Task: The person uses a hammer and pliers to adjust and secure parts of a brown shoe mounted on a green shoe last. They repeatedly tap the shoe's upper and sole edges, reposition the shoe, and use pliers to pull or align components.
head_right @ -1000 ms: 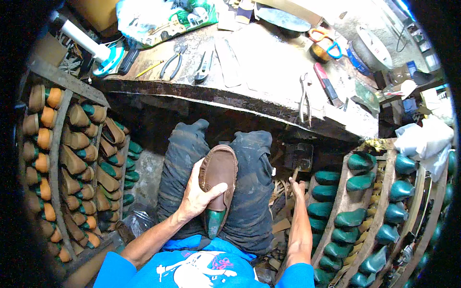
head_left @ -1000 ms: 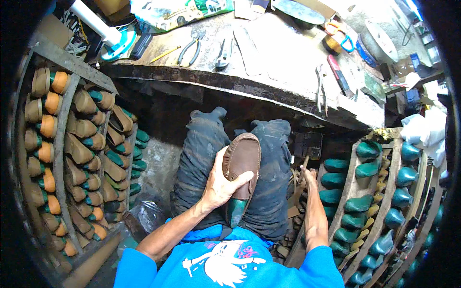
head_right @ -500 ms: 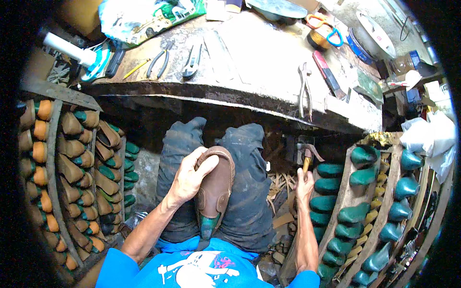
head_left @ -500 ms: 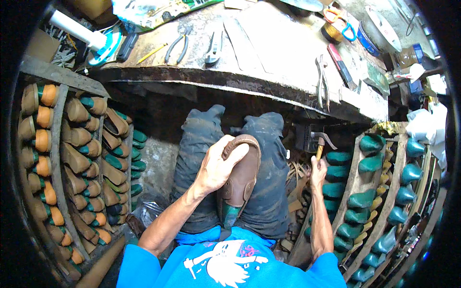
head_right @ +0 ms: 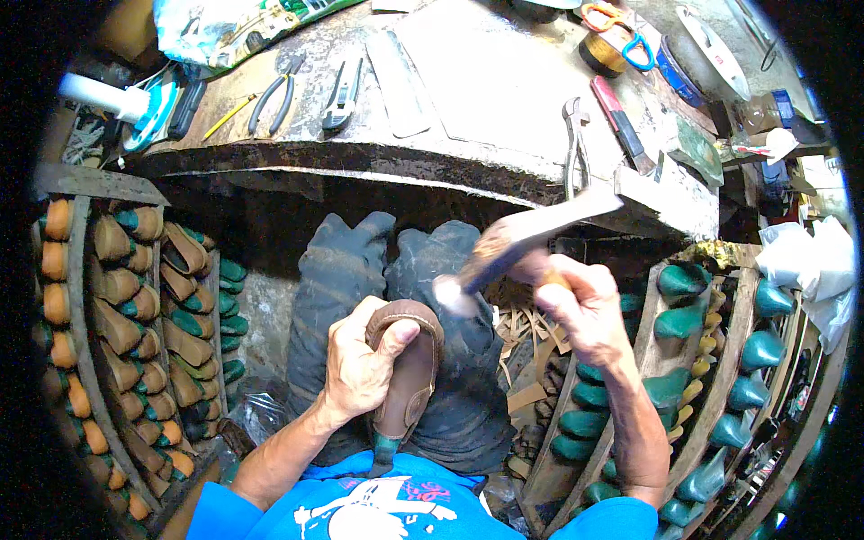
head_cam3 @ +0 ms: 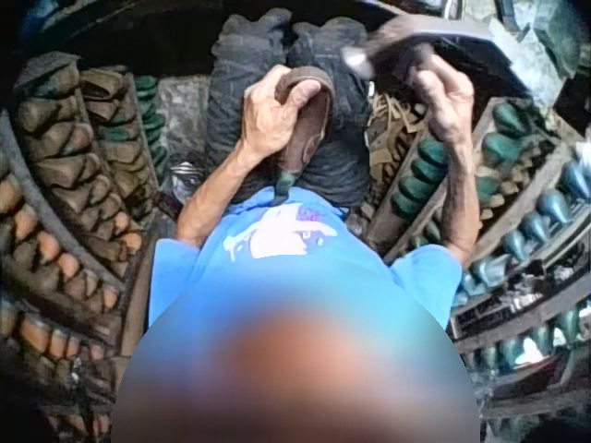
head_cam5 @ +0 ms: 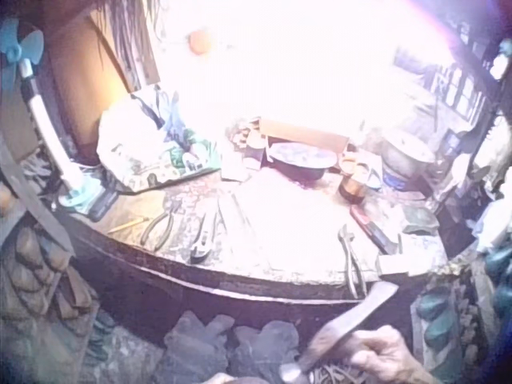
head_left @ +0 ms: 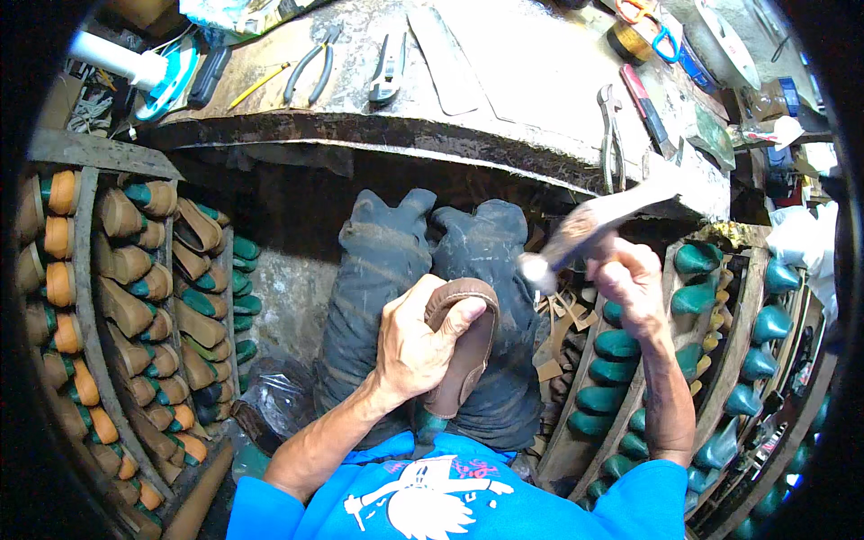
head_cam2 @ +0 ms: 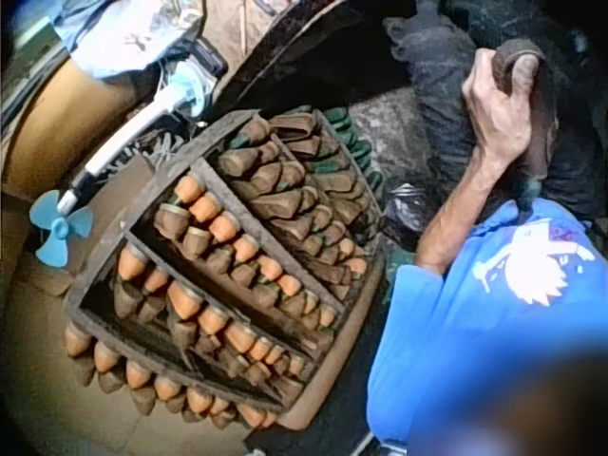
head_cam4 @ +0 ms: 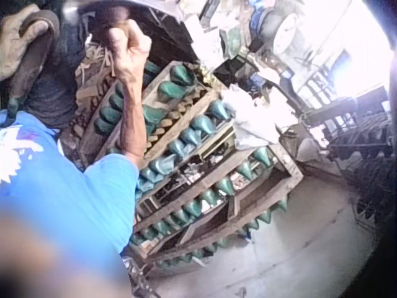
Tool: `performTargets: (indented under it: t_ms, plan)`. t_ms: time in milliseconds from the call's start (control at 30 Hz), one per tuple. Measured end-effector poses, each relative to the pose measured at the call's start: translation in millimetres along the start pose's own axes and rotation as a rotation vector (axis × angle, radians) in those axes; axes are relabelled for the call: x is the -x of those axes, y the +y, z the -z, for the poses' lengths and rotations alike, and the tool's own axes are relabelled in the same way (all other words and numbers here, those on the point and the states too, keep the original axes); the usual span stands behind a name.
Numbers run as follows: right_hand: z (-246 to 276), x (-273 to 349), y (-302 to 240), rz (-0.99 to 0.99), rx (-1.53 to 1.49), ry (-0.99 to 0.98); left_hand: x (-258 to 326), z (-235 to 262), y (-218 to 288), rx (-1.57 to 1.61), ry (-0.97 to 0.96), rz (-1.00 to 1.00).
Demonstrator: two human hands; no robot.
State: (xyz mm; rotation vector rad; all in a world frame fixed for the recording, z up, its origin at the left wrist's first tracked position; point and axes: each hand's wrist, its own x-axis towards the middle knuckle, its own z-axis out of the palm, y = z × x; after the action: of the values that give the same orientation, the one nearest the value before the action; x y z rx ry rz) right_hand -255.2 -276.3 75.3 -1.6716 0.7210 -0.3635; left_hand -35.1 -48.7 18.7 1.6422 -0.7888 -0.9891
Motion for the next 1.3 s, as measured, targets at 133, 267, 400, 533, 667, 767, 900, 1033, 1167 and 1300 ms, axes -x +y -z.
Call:
performTargets:
  t_ms: [133,267,400,533,667,767,900,1033,1167,1300]
  plan:
    - [-7,-23,1,-0.133,0.702,-0.096,3,-1,0,0.03,0.008,-0.007]
    - [-2,-23,-2,-0.002,0.411,0.015,5,0,1,-0.016,-0.003,-0.028]
    - [2,-25,-11,0.034,0.933,-0.146,3,-4,3,-0.028,-0.003,-0.06]
    - [14,-36,-30,0.095,0.882,-0.112,4,-14,6,-0.14,0.025,-0.068]
    - [20,-47,-53,0.219,1.175,-0.304,4,-20,9,-0.168,0.016,-0.033]
    - [11,-58,-70,0.233,1.218,-0.237,5,-21,11,-0.182,0.025,-0.034]
    - [-5,-72,-95,0.288,1.179,-0.479,5,-22,11,-0.256,0.037,-0.048]
    - [-10,-77,-103,0.391,1.346,-0.253,3,-22,6,-0.177,0.015,-0.048]
    - [-10,-62,-82,0.276,1.226,-0.342,-4,-14,0,-0.144,-0.008,0.006]
    - [-9,-37,-47,0.108,1.262,0.022,-15,3,-10,0.06,-0.064,-0.034]
